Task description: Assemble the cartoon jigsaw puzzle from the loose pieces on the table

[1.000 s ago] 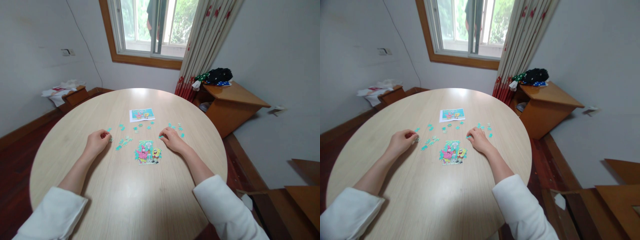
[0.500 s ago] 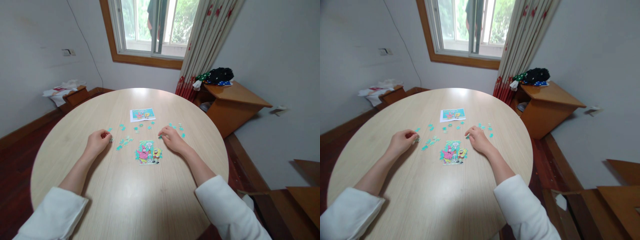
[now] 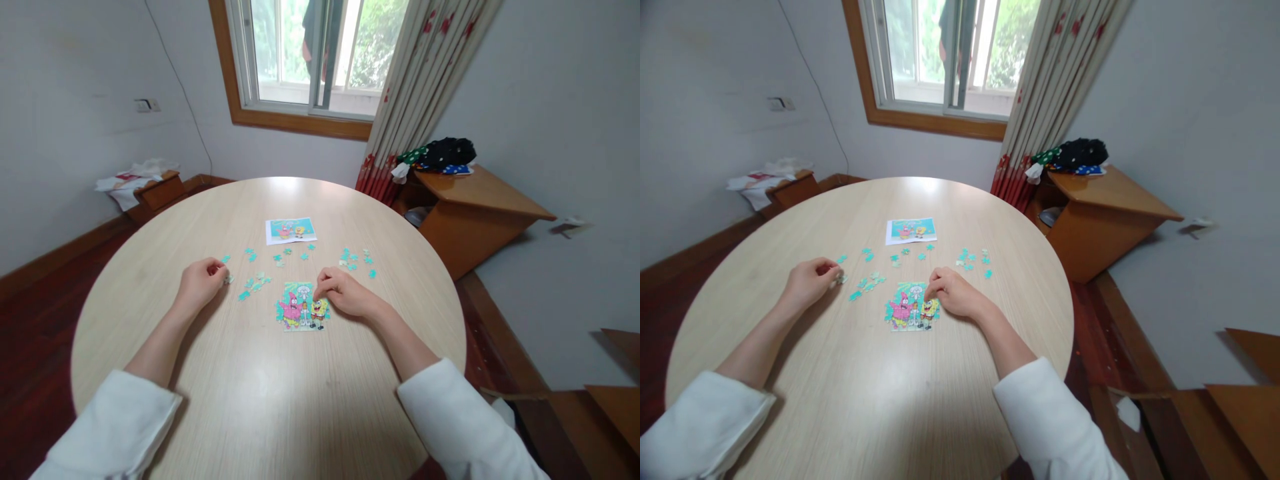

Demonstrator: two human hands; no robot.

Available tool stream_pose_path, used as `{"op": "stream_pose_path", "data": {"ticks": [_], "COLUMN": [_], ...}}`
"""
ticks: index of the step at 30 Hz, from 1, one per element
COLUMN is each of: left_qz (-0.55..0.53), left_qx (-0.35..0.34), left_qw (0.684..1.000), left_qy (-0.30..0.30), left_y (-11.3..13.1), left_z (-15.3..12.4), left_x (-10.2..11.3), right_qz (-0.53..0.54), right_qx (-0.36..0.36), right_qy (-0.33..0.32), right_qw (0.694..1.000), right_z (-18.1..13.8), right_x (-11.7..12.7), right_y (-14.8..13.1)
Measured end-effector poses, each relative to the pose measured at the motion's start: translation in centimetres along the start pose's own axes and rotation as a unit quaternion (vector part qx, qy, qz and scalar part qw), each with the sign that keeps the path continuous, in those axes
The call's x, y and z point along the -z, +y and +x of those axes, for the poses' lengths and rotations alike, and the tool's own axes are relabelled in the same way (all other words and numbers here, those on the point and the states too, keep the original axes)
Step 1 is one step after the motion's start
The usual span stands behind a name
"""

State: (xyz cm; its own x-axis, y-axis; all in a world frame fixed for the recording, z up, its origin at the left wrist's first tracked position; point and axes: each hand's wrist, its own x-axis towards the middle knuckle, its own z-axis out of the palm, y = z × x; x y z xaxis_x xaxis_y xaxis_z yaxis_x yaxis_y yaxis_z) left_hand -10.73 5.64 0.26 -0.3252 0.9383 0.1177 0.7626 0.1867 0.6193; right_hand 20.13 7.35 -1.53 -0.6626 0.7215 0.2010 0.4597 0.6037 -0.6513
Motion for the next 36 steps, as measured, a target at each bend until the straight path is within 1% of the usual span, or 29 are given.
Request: {"op": "stream_pose_path", "data": {"ticks": [3,9,14,16,22,28,36], "left_qz": [0.001,0.002,0.006,0.006,0.003,0.001,0.001], "left_qx": [0.003,0.003,-0.001,-0.003,0.001,0.003,-0.008], "left_qw": [1.0,1.0,1.0,1.0,1.0,1.0,1.0], "left_qy": [0.004,0.009,0.011,0.011,0.012,0.008,0.01], "left_y": [-0.12,-0.59,-0.67,-0.63,-0.61,-0.83,-1.01], "left_z": [0.06,0.33,0.36,0.33,0.3,0.4,0.51], "left_x": [-0.02,-0.18,-0.18,-0.17,-0.16,-0.26,-0.34], "right_qz": [0.0,0.009,0.014,0.013,-0.007,0.011,0.004], "right_qx": [-0.002,0.004,-0.015,-0.018,0.004,0.007,0.012], "right_qy": [-0.011,0.016,-0.017,-0.018,0.019,-0.02,-0.01], "right_qw": [1.0,1.0,1.0,1.0,1.0,1.0,1.0], "right_z": [-0.05,-0.02,-0.08,-0.1,-0.08,-0.12,0.04], "right_x": [0.01,0.01,0.09,0.13,0.24,0.19,0.02], "right_y": [-0.06,-0.43,-0.55,-0.63,-0.78,-0.27,-0.42]}}
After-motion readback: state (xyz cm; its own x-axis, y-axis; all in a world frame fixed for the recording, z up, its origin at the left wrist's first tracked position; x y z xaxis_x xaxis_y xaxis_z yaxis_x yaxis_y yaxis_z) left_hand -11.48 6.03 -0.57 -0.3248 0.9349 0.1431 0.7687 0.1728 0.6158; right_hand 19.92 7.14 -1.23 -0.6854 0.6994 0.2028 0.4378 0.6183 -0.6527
